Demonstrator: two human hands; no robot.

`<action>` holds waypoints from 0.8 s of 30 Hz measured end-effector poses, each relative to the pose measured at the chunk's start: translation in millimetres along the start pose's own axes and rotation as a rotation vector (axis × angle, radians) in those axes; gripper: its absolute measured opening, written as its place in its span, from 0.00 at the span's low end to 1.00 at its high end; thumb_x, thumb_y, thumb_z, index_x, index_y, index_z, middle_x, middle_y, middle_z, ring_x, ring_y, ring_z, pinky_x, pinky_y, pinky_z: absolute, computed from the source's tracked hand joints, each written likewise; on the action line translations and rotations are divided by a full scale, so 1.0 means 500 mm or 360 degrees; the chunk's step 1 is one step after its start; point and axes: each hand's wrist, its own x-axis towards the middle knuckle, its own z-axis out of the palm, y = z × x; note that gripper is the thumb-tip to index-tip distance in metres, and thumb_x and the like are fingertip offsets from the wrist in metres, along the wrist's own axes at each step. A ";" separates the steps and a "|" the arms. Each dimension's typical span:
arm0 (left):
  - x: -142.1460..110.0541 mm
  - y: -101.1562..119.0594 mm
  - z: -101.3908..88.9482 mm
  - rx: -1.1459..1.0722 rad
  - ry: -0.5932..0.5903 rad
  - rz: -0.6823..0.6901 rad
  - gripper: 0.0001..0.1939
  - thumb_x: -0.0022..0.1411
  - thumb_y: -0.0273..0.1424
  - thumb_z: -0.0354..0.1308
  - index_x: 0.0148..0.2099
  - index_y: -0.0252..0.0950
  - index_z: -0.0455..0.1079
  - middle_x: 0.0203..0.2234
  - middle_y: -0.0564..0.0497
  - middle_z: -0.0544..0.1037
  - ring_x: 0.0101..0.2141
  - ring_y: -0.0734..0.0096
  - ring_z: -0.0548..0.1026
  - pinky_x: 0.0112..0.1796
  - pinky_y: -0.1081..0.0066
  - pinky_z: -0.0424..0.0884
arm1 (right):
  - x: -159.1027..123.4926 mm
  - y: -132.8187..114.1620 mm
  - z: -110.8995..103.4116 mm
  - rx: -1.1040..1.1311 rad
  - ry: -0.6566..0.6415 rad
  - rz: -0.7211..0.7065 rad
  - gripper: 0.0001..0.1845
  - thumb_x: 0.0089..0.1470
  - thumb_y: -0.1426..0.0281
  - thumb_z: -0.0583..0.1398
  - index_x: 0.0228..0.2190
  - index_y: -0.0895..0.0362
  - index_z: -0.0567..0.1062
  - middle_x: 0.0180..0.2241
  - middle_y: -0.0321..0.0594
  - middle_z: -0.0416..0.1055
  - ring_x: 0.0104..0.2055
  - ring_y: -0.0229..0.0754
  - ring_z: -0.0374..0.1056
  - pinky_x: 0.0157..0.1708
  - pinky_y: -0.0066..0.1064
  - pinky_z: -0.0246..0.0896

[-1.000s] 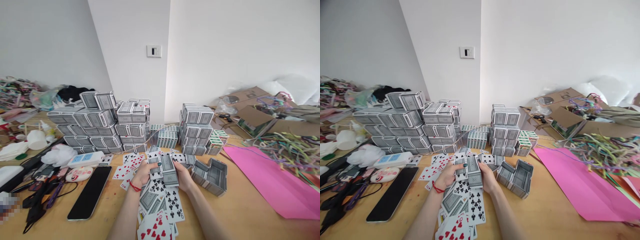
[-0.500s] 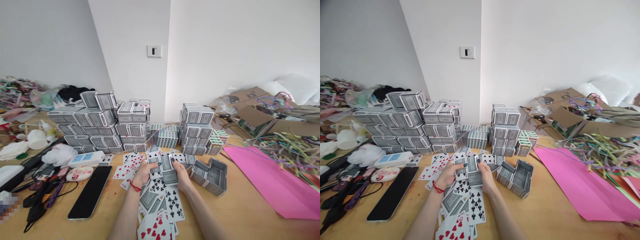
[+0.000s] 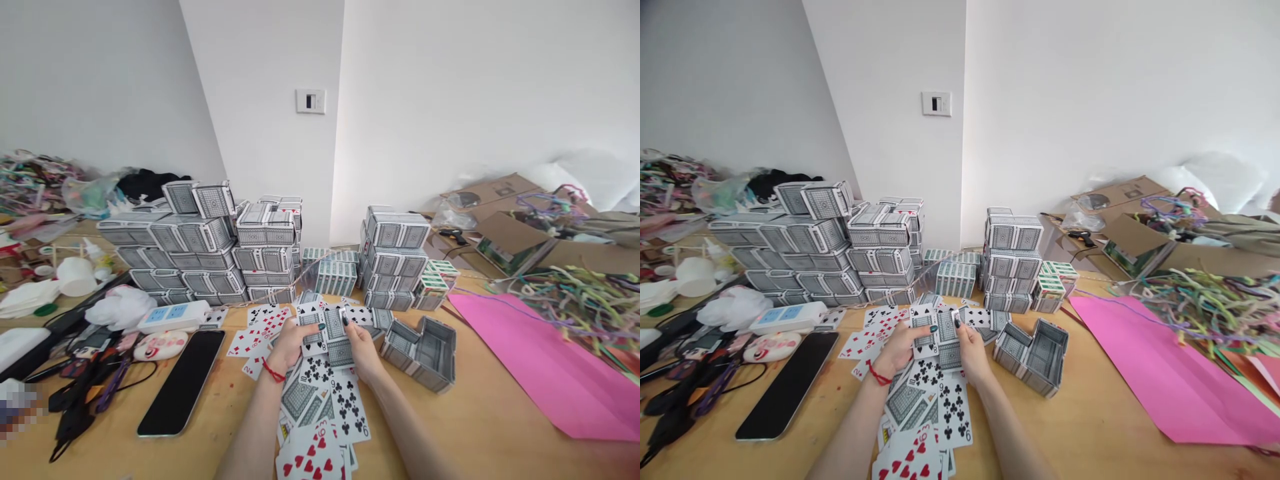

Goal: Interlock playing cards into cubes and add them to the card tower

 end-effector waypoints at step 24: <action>0.003 -0.005 -0.009 0.0059 -0.0124 -0.0002 0.20 0.40 0.26 0.66 0.39 0.30 0.72 0.30 0.43 0.79 0.30 0.59 0.77 0.33 0.64 0.71 | 0.007 -0.001 -0.017 0.0048 0.0140 0.0051 0.14 0.42 0.56 0.60 0.19 0.55 0.70 0.19 0.33 0.70 0.24 0.42 0.64 0.25 0.29 0.56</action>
